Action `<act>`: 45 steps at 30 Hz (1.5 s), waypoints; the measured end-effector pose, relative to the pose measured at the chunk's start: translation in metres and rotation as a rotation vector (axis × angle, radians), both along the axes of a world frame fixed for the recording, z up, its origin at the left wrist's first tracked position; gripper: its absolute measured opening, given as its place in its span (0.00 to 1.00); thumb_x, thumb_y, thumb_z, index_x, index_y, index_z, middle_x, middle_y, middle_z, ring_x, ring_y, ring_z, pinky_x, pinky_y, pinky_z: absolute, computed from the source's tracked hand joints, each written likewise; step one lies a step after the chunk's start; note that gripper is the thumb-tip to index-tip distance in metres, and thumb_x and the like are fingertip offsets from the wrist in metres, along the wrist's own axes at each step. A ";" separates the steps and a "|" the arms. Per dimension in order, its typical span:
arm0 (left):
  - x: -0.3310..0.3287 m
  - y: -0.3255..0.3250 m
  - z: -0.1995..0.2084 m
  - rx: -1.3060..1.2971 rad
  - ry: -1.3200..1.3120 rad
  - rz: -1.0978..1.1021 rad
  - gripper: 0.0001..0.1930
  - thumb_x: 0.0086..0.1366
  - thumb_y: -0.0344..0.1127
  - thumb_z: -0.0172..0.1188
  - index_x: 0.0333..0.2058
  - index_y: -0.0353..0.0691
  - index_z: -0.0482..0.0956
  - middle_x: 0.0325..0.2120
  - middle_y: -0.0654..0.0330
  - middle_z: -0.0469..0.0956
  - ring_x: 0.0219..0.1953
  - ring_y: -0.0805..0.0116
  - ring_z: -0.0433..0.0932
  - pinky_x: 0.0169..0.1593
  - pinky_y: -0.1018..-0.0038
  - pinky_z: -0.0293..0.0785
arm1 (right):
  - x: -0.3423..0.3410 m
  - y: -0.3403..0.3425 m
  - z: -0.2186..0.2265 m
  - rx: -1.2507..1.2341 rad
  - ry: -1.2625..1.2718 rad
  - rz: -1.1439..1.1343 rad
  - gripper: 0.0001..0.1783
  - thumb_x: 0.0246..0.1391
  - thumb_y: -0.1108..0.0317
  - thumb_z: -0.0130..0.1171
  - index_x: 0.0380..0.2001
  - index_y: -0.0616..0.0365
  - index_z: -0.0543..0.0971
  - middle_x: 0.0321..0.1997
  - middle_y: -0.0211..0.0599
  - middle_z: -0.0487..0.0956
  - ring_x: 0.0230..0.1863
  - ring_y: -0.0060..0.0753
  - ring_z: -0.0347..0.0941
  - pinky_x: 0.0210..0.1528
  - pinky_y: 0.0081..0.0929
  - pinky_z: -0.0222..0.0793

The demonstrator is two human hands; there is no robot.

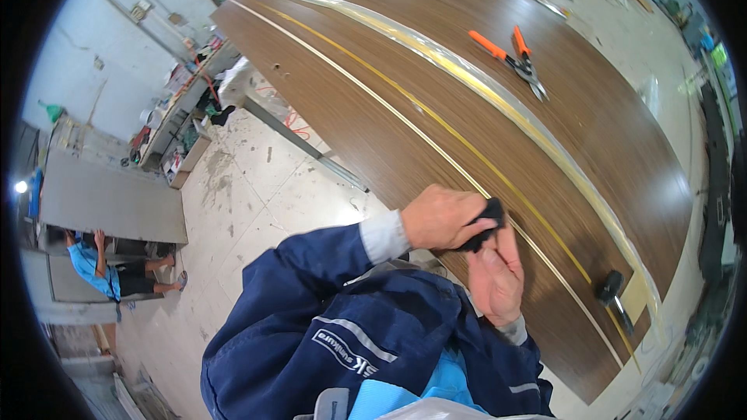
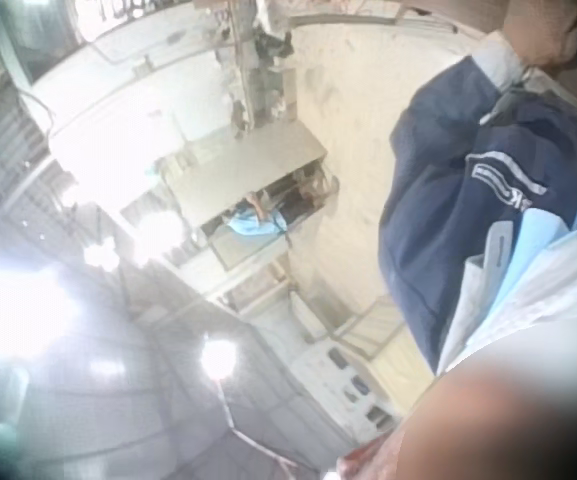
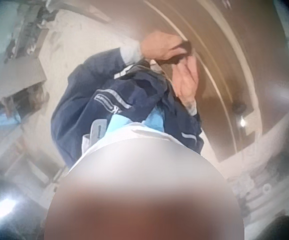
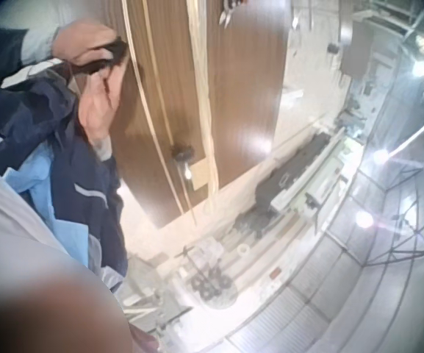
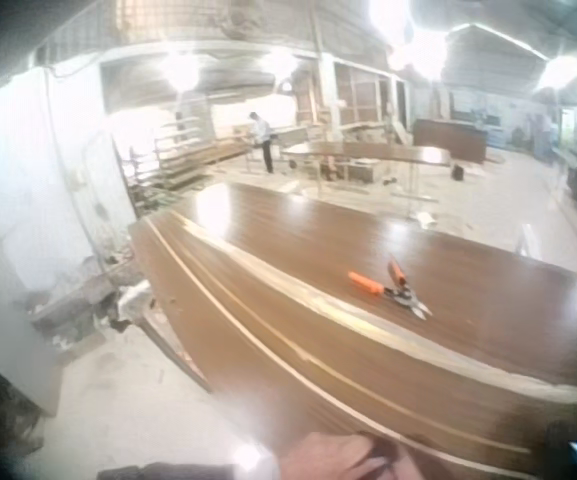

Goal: The person prepares a construction adhesive cartridge by cutting the tip and inserting it into a caulking gun. They then apply a continuous bead of adhesive along a long wooden panel on a workbench.

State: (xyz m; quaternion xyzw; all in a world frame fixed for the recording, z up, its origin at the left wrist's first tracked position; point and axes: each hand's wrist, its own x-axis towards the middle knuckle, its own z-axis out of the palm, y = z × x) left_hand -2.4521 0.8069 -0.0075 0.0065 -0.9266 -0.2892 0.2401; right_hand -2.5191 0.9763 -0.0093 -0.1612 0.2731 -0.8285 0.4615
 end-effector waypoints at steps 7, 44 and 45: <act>-0.108 -0.021 0.062 -0.259 0.183 -0.126 0.22 0.71 0.56 0.53 0.28 0.42 0.73 0.21 0.55 0.78 0.23 0.52 0.81 0.25 0.58 0.74 | -0.061 -0.022 0.054 0.424 0.679 -0.604 0.35 0.63 0.75 0.58 0.70 0.71 0.58 0.59 0.45 0.77 0.58 0.29 0.74 0.62 0.24 0.66; 0.515 -0.451 -0.043 0.977 0.383 0.991 0.16 0.74 0.45 0.57 0.29 0.43 0.76 0.20 0.70 0.69 0.21 0.82 0.65 0.26 0.81 0.65 | 0.190 -0.402 -0.016 0.735 1.136 -0.424 0.09 0.64 0.67 0.60 0.32 0.61 0.79 0.30 0.33 0.77 0.32 0.22 0.69 0.37 0.24 0.67; 0.522 -0.454 -0.043 0.994 0.386 0.986 0.15 0.74 0.46 0.57 0.31 0.42 0.76 0.21 0.70 0.70 0.22 0.82 0.66 0.26 0.81 0.66 | 0.213 -0.415 -0.025 0.671 1.179 -0.414 0.08 0.63 0.68 0.61 0.33 0.62 0.80 0.32 0.37 0.79 0.34 0.24 0.72 0.39 0.25 0.69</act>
